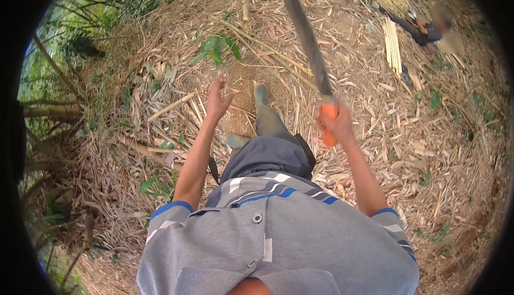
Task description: The person uses a machete to chop bamboo stalks in a dense bamboo grove. They repeatedly select stalks, cut them near the base, and clear the debris from the ground.
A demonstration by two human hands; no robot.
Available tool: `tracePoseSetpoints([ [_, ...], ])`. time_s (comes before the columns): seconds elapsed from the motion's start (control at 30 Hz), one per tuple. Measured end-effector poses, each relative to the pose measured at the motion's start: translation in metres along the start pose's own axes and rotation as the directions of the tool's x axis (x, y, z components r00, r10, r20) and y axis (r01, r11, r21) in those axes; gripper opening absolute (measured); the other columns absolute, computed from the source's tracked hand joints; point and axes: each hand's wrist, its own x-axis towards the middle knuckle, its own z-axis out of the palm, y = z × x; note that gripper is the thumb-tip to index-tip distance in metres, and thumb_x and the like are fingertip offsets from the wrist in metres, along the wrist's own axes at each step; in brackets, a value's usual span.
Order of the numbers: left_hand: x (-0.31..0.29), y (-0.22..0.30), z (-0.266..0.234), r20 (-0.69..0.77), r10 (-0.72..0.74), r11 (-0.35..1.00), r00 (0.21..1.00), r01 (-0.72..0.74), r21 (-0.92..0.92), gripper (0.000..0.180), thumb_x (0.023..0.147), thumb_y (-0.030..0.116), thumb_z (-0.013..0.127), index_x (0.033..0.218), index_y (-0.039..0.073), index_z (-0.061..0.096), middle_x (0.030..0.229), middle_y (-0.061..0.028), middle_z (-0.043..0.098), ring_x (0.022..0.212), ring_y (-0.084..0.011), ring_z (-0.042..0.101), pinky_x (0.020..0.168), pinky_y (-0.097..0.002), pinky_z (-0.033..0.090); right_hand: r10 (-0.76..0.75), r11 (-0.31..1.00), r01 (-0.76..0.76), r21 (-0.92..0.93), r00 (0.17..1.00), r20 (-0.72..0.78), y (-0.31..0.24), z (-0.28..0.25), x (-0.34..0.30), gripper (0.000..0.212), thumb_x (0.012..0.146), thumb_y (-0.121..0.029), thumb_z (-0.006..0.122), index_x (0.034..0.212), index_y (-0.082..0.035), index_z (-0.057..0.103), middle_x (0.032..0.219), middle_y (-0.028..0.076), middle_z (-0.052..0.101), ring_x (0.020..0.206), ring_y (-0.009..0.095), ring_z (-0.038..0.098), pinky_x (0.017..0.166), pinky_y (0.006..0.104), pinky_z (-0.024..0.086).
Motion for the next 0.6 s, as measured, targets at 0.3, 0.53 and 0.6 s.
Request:
tracePoseSetpoints([
  [0.3, 0.09, 0.074, 0.081, 0.292, 0.263, 0.954, 0.919, -0.294, 0.065, 0.045, 0.081, 0.013, 0.057, 0.124, 0.017, 0.046, 0.119, -0.0143, 0.05, 0.105, -0.0346, 0.052, 0.085, -0.0421, 0.045, 0.05, 0.995, -0.022, 0.099, 0.957, -0.284, 0.021, -0.044, 0.083, 0.021, 0.078, -0.011, 0.061, 0.094, 0.0, 0.054, 0.075, 0.006, 0.06, 0.06, 0.012, 0.059, 0.049, 0.0232, 0.047],
  [0.53, 0.12, 0.063, 0.117, 0.393, 0.516, 0.789, 0.761, -0.601, 0.128, 0.028, 0.084, 0.019, 0.056, 0.112, 0.014, 0.055, 0.115, -0.0107, 0.054, 0.098, -0.0291, 0.056, 0.08, -0.0392, 0.048, 0.141, 0.985, -0.089, 0.149, 0.912, -0.384, 0.13, -0.031, 0.092, 0.021, 0.077, -0.011, 0.064, 0.092, 0.002, 0.058, 0.076, 0.006, 0.06, 0.062, 0.01, 0.057, 0.057, 0.0229, 0.047],
  [0.6, 0.135, 0.064, 0.132, 0.325, 0.527, 0.802, 0.785, -0.586, 0.115, 0.026, 0.086, 0.021, 0.053, 0.111, 0.012, 0.054, 0.105, -0.0121, 0.059, 0.088, -0.0292, 0.06, 0.068, -0.038, 0.05, 0.198, 0.951, -0.059, 0.303, 0.871, -0.45, 0.139, -0.014, 0.087, 0.023, 0.077, -0.009, 0.063, 0.096, 0.003, 0.059, 0.081, 0.008, 0.061, 0.066, 0.01, 0.057, 0.059, 0.0228, 0.047],
])
